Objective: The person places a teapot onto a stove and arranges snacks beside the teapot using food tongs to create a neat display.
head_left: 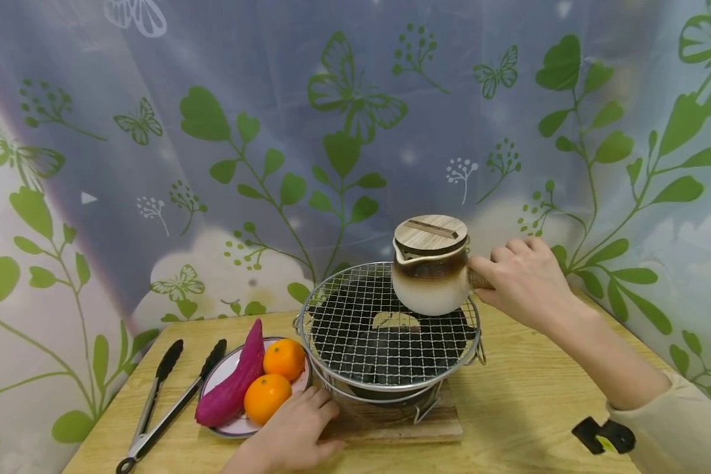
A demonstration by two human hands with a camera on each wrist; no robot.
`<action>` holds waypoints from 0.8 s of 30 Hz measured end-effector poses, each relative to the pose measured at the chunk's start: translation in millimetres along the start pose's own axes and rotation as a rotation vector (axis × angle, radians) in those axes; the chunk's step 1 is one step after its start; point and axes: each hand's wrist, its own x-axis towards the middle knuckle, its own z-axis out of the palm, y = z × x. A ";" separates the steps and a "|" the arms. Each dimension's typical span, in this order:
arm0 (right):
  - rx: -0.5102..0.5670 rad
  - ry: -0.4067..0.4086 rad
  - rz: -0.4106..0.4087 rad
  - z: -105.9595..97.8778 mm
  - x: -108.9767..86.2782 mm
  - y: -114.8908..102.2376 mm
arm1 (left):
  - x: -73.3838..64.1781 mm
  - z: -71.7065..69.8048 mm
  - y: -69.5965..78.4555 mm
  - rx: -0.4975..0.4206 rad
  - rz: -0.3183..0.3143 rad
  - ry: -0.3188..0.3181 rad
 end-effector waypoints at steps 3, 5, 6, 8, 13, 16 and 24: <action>0.000 -0.014 0.005 -1.6 0.5 -0.9 | 0.7 -1.1 -0.3 -0.008 -0.002 -0.008; 0.002 -0.024 0.012 -2.7 0.9 -1.7 | 1.0 -1.7 -0.2 -0.018 -0.006 -0.015; 0.002 -0.028 0.014 -3.2 1.2 -2.1 | 0.9 -1.8 -0.1 -0.021 -0.009 -0.017; 0.002 -0.026 0.013 -3.6 1.5 -3.1 | 0.7 -1.9 0.2 -0.024 -0.011 -0.017; 0.001 -0.005 0.006 -3.4 1.5 -5.1 | 0.0 -1.7 0.8 -0.023 -0.008 -0.014; 0.002 -0.001 0.010 -3.1 1.5 -6.1 | 0.0 -1.6 0.7 -0.023 -0.005 -0.007; -0.001 0.010 0.011 -4.2 3.2 -8.1 | -0.7 0.5 -0.3 0.006 0.015 0.040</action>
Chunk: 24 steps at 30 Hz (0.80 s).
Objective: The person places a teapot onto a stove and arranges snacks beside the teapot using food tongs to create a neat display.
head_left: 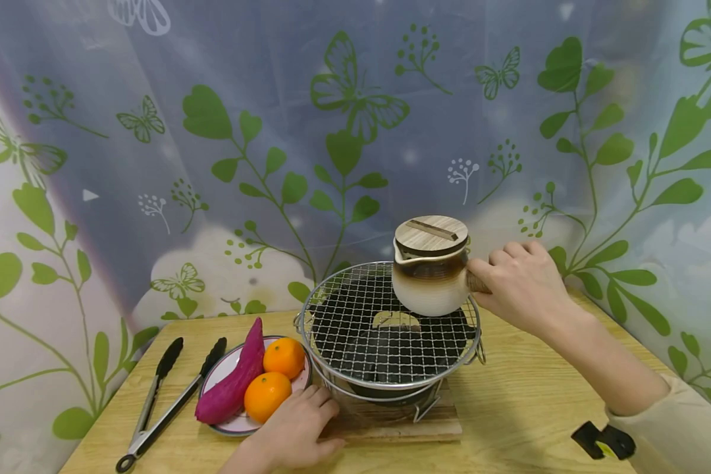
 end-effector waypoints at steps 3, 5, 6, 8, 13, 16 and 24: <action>0.002 -0.037 0.018 -2.3 0.4 -1.3 | 0.8 0.7 0.7 -0.005 -0.002 -0.008; -0.003 -0.068 0.028 -3.7 1.3 -2.7 | 1.2 0.5 1.1 -0.005 -0.009 -0.013; -0.005 -0.083 0.034 -4.4 1.7 -3.3 | 1.3 0.4 1.3 -0.004 -0.012 -0.015; -0.012 -0.102 0.037 -5.4 2.1 -4.2 | 1.7 0.1 1.6 0.001 -0.017 -0.017; -0.017 -0.084 0.030 -5.2 2.3 -4.8 | 1.2 0.3 1.2 0.002 -0.016 -0.015; -0.020 -0.074 0.030 -4.9 1.5 -5.5 | 0.9 1.1 1.1 -0.003 -0.015 -0.013; -0.007 -0.003 0.027 -5.2 -0.1 -8.6 | 0.1 1.7 0.4 0.000 -0.018 -0.018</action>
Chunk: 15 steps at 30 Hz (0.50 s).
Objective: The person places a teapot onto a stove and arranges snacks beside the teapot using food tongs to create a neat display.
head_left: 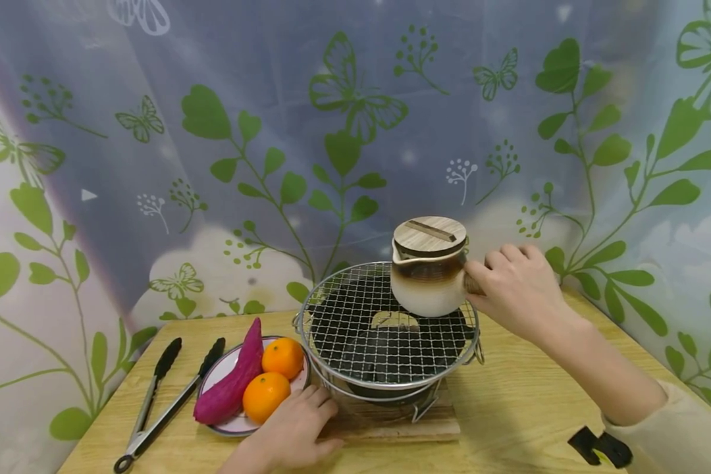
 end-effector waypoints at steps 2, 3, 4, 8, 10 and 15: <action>0.005 0.032 -0.010 1.1 -1.4 -0.1 | 0.0 -0.2 0.1 -0.002 -0.001 -0.002; 0.009 0.048 -0.016 1.7 -2.0 0.0 | 0.1 -0.4 0.1 -0.003 -0.001 -0.003; 0.011 0.064 -0.023 2.4 -2.8 0.2 | 0.2 -0.6 0.0 -0.004 -0.002 -0.002; 0.028 0.130 -0.048 5.1 -4.8 1.2 | 0.5 -1.4 0.2 -0.006 0.000 0.001; 0.041 0.161 -0.057 6.6 -5.6 1.6 | 0.6 -1.6 0.4 -0.007 -0.001 0.000; 0.074 0.224 -0.059 9.9 -7.3 1.3 | 0.6 -1.1 0.5 -0.012 -0.006 -0.001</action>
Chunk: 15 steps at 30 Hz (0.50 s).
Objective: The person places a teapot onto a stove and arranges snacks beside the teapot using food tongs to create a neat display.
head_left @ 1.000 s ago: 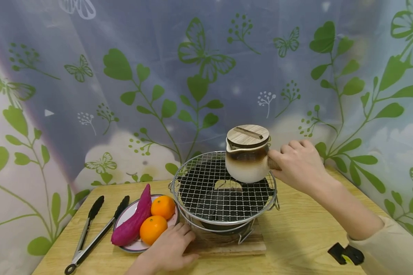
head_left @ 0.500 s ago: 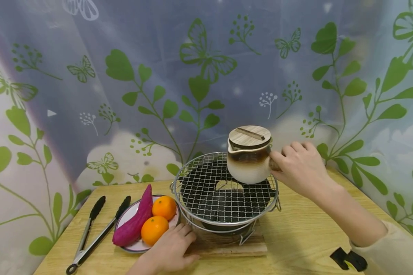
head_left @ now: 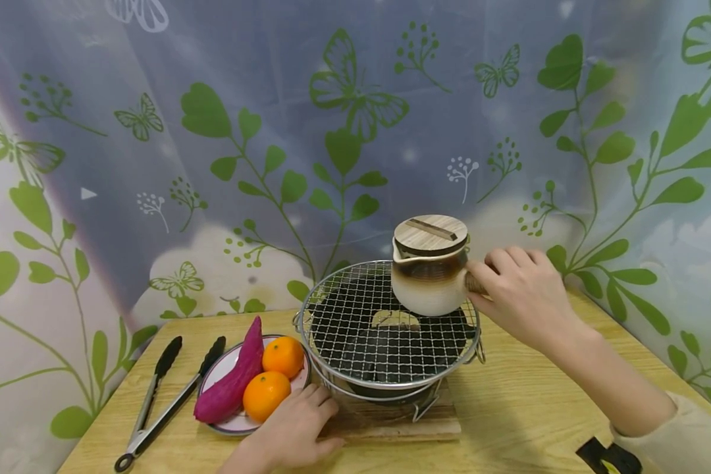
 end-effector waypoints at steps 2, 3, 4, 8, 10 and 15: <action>0.007 0.012 0.002 0.4 -0.8 -0.1 | 0.1 0.5 -0.3 0.003 0.003 0.009; 0.005 0.011 0.004 0.2 -1.2 -0.2 | 0.2 0.7 -0.5 0.006 0.005 0.014; 0.009 0.014 0.003 0.3 -1.3 -0.1 | 0.3 1.0 -0.7 0.009 0.006 0.019; 0.000 -0.001 0.013 -1.2 -1.0 -0.2 | 0.2 1.5 -1.1 0.015 0.009 0.026; -0.002 -0.010 0.017 -1.9 -0.8 -0.5 | 0.2 1.6 -1.2 0.015 0.011 0.028; 0.010 -0.031 0.018 -3.8 -1.3 -1.7 | 0.1 2.3 -1.2 0.022 0.021 0.040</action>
